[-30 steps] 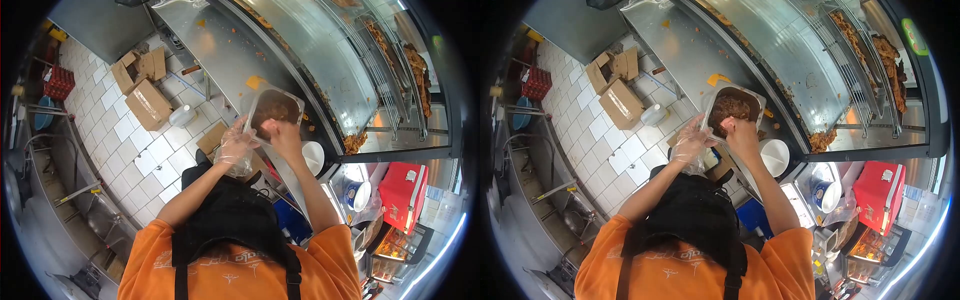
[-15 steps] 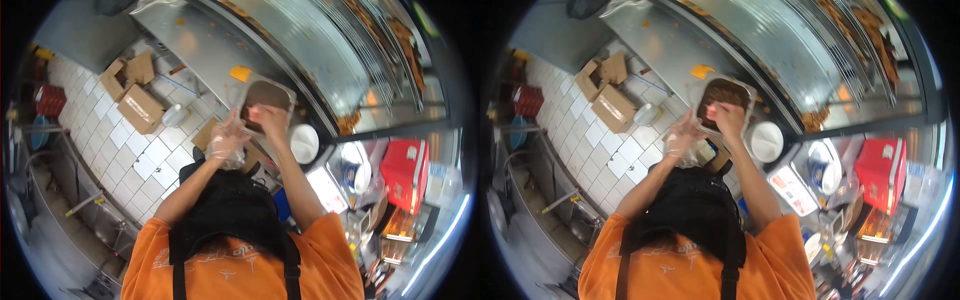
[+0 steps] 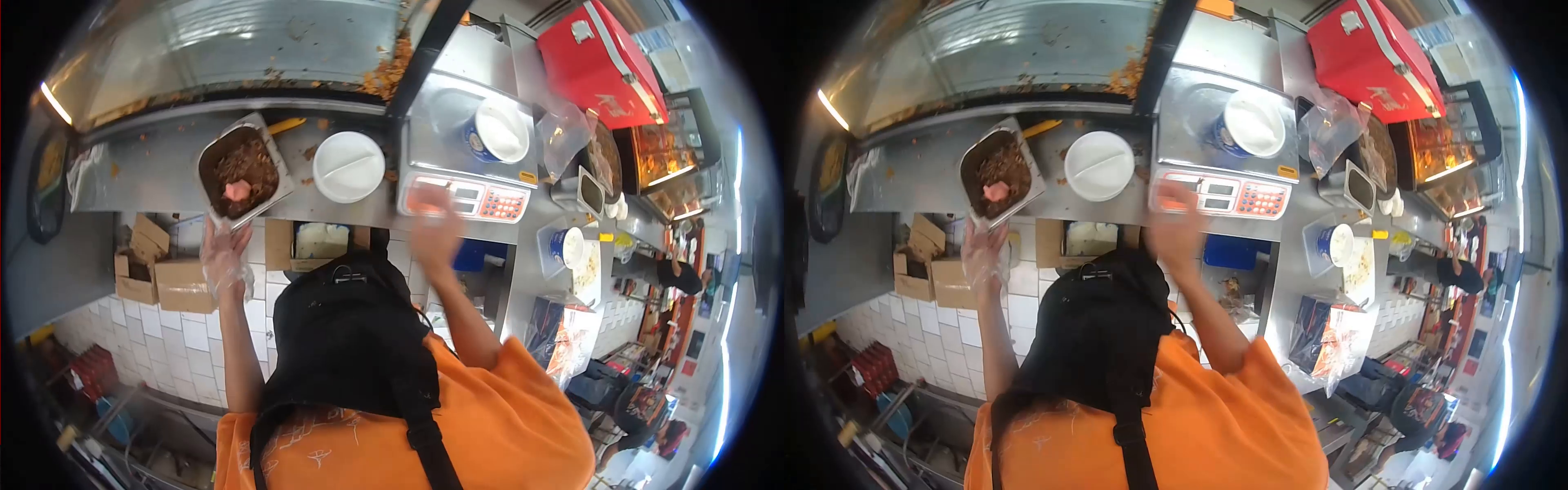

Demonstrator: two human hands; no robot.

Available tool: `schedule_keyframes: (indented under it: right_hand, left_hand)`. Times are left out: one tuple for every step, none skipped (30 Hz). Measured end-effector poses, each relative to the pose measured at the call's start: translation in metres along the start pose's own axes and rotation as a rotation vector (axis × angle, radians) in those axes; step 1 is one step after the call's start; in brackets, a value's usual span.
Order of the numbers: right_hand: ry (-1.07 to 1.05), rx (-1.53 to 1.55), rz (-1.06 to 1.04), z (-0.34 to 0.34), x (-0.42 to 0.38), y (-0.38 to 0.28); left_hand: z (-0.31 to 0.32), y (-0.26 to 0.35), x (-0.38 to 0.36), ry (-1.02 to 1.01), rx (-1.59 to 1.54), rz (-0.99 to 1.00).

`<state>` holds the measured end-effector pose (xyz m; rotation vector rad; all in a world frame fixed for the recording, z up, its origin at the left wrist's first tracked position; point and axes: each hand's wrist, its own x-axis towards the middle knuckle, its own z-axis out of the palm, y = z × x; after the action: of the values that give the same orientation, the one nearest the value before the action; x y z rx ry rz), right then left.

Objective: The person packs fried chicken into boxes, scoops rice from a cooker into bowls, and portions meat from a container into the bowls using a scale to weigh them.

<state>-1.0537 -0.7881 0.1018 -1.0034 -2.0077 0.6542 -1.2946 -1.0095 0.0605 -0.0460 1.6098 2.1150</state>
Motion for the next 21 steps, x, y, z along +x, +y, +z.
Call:
schedule_keyframes:
  right_hand:
    - [0.228,-0.113,0.162,-0.032,0.002,0.031]
    - [0.333,-0.196,0.275,-0.067,-0.003,0.083]
    - [0.401,-0.257,0.378,-0.096,-0.002,0.113]
    - [0.468,-0.319,0.480,-0.112,0.002,0.137]
    - [0.477,-0.324,0.504,-0.117,0.004,0.157]
    - [0.371,-0.058,0.502,-0.121,0.006,0.179]
    - [0.270,0.205,0.490,-0.129,0.007,0.197]
    - [0.286,0.191,0.514,-0.134,0.007,0.204]
    - [0.281,0.343,0.513,-0.131,0.013,0.205]
    - [0.268,0.498,0.506,-0.129,0.018,0.206]
    - [0.273,0.494,0.520,-0.129,0.018,0.210]
    - [0.275,0.562,0.567,-0.127,0.017,0.214]
    - [0.276,0.633,0.611,-0.127,0.018,0.218]
    - [0.275,0.639,0.626,-0.128,0.018,0.221]
    - [0.303,0.678,0.649,-0.127,0.017,0.222]
    - [0.324,0.719,0.671,-0.124,0.017,0.222]
    - [0.302,0.737,0.690,-0.124,0.015,0.223]
    - [0.308,0.789,0.709,-0.125,0.015,0.226]
    - [0.314,0.841,0.729,-0.125,0.014,0.228]
    - [0.324,0.882,0.717,-0.124,0.015,0.232]
    - [0.333,0.917,0.710,-0.124,0.013,0.233]
  left_hand:
    - [0.002,0.002,0.000,0.024,0.032,-0.028]
    - [0.003,0.003,0.000,0.050,0.067,-0.060]
    - [0.001,0.002,0.004,0.089,0.108,-0.093]
    - [-0.002,0.001,0.006,0.074,0.130,-0.097]
    - [-0.005,0.000,0.006,0.068,0.138,-0.075]
    - [-0.009,-0.001,0.005,0.062,0.147,-0.058]
    - [-0.013,-0.001,0.006,0.043,0.166,-0.071]
    - [-0.019,0.000,0.007,0.048,0.115,-0.095]
    - [-0.022,0.000,0.013,0.051,0.055,-0.111]
    - [-0.026,-0.001,0.017,0.092,0.077,-0.114]
    - [-0.025,0.002,0.018,0.112,0.103,-0.135]
    - [-0.024,0.005,0.020,0.133,0.130,-0.149]
    - [-0.018,0.004,0.021,0.133,0.142,-0.149]
    - [-0.014,0.003,0.021,0.167,0.165,-0.166]
    - [-0.014,0.005,0.021,0.206,0.191,-0.179]
    - [-0.039,-0.005,0.035,0.223,0.207,-0.172]
    - [-0.087,-0.023,0.055,0.057,0.251,-0.144]
    - [-0.099,-0.018,0.058,-0.002,0.316,-0.122]
    - [-0.111,-0.013,0.061,-0.059,0.380,-0.095]
    - [-0.068,-0.003,0.041,0.038,0.268,-0.116]
    - [-0.020,0.008,0.021,0.136,0.155,-0.126]
